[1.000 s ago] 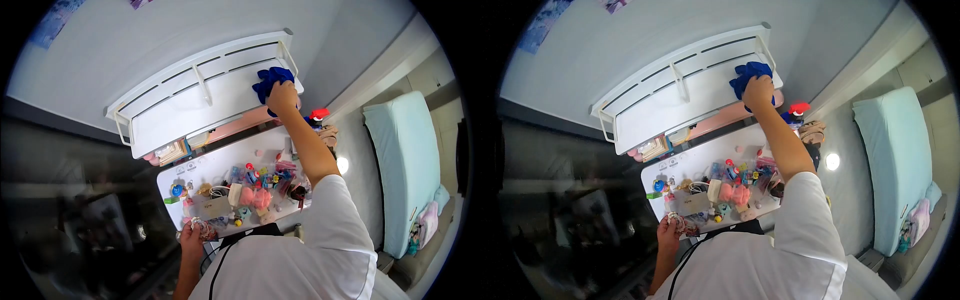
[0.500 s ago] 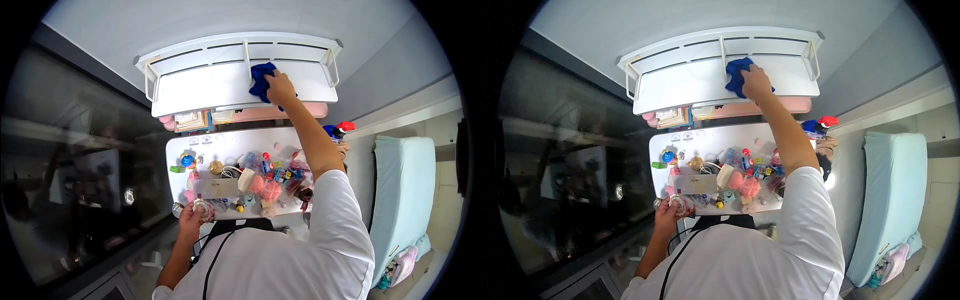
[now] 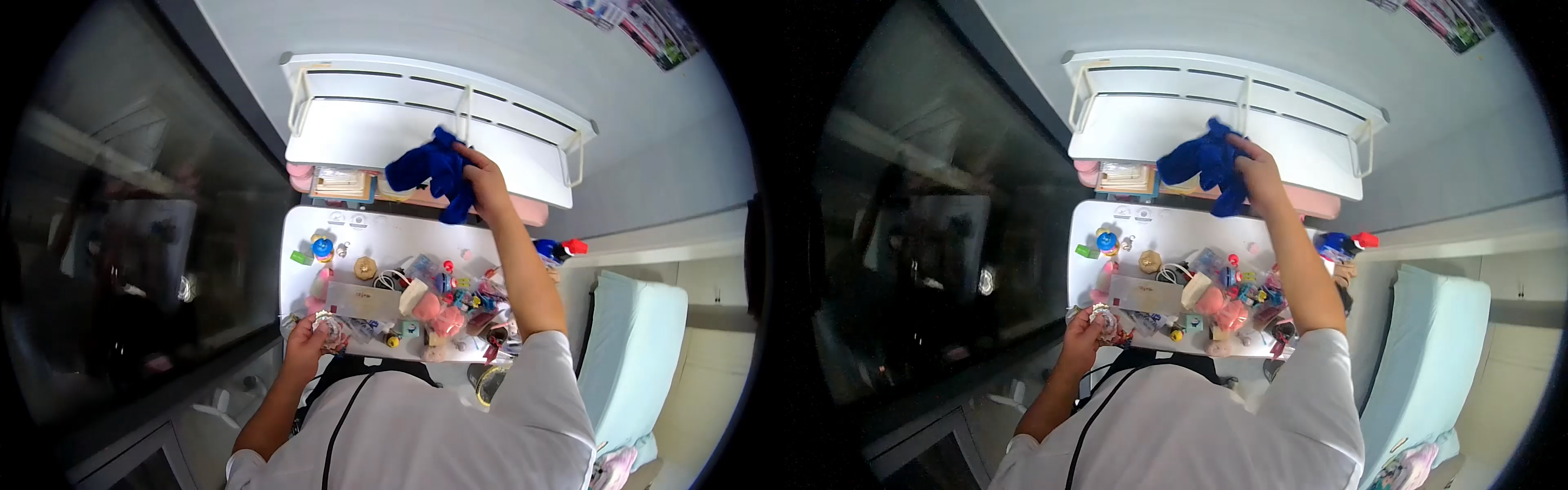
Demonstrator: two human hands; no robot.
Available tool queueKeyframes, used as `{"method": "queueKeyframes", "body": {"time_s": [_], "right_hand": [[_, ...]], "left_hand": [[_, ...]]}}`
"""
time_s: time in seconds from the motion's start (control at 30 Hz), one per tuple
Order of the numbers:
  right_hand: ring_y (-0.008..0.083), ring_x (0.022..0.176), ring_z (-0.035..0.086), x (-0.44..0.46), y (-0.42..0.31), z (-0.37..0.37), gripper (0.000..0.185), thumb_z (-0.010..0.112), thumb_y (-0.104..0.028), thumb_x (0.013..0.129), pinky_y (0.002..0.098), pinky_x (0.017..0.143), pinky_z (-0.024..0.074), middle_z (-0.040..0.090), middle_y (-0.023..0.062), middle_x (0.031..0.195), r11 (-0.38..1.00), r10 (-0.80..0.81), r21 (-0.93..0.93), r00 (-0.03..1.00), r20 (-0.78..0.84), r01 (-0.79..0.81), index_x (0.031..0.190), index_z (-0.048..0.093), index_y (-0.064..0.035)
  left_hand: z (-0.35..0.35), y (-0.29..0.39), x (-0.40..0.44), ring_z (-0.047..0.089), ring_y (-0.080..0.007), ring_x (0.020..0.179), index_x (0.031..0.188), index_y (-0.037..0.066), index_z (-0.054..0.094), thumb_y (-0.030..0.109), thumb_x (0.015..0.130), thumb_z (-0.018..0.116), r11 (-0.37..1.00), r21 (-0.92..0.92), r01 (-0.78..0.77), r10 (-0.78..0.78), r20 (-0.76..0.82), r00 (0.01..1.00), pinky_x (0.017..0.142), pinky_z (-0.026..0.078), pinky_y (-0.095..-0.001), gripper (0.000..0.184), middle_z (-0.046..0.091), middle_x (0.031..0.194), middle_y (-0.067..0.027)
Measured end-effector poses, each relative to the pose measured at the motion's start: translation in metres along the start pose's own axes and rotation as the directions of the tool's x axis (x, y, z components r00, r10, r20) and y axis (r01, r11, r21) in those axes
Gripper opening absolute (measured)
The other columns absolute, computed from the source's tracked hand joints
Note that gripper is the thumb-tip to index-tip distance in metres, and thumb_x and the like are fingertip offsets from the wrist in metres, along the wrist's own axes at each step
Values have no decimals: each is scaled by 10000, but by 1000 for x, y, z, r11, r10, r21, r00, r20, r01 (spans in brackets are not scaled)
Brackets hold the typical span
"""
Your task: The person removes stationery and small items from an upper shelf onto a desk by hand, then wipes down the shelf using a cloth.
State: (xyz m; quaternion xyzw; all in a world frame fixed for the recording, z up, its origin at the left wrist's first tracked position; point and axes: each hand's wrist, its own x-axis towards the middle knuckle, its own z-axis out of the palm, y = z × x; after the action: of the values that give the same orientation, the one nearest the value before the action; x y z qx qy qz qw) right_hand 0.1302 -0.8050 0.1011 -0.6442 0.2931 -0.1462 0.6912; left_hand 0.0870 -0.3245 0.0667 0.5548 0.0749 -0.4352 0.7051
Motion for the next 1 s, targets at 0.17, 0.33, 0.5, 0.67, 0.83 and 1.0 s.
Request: {"method": "queueKeyframes", "body": {"time_s": [0.17,0.33,0.5,0.67,0.83,1.0], "right_hand": [[475,1201,513,60,48,102,623,611,-108,806,498,1061,413,483,330,1338,422,-459,-906,855,-240,-27,1413,545,14],[486,1246,453,110,22,185,646,621,-252,805,529,1117,318,424,367,1407,501,-389,-858,857,-339,-112,1356,553,79],[439,1153,515,146,28,254,382,620,-204,833,496,1001,404,530,298,1254,395,-485,-916,832,-270,-67,1123,682,37],[380,1086,562,141,30,283,239,641,-197,830,475,914,465,599,183,1163,290,-548,-936,836,6,197,1017,735,-83],[352,1060,594,131,39,279,269,672,-172,801,465,875,506,627,104,1109,267,-571,-875,797,194,404,1051,770,-183],[343,1012,613,104,44,265,292,681,-161,770,460,884,509,636,102,1094,298,-558,-792,770,308,533,1034,792,-219]], "left_hand": [[-18,7,-3,708,-190,919,1292,9,543,176,1069,543,1000,-15,-15,14,-36,999,819,613,-349,279,693,1099,-103],[-37,21,-18,709,-196,939,1292,20,550,174,1070,530,997,-52,-51,46,-101,994,800,611,-350,270,698,1112,-108],[-63,17,-25,722,-245,957,1301,29,535,194,1072,526,995,-95,-39,17,-218,976,793,616,-374,282,698,1131,-146],[-82,9,-27,719,-248,943,1273,43,542,197,1063,550,991,-111,-70,46,-203,978,769,620,-393,260,698,1124,-150],[-82,11,-29,722,-242,938,1293,18,542,191,1058,562,991,-96,-93,76,-169,983,769,625,-367,292,694,1117,-136],[-76,14,-36,725,-246,935,1269,22,558,191,1059,560,995,-57,-84,75,-150,986,761,629,-369,270,698,1121,-139]]}}
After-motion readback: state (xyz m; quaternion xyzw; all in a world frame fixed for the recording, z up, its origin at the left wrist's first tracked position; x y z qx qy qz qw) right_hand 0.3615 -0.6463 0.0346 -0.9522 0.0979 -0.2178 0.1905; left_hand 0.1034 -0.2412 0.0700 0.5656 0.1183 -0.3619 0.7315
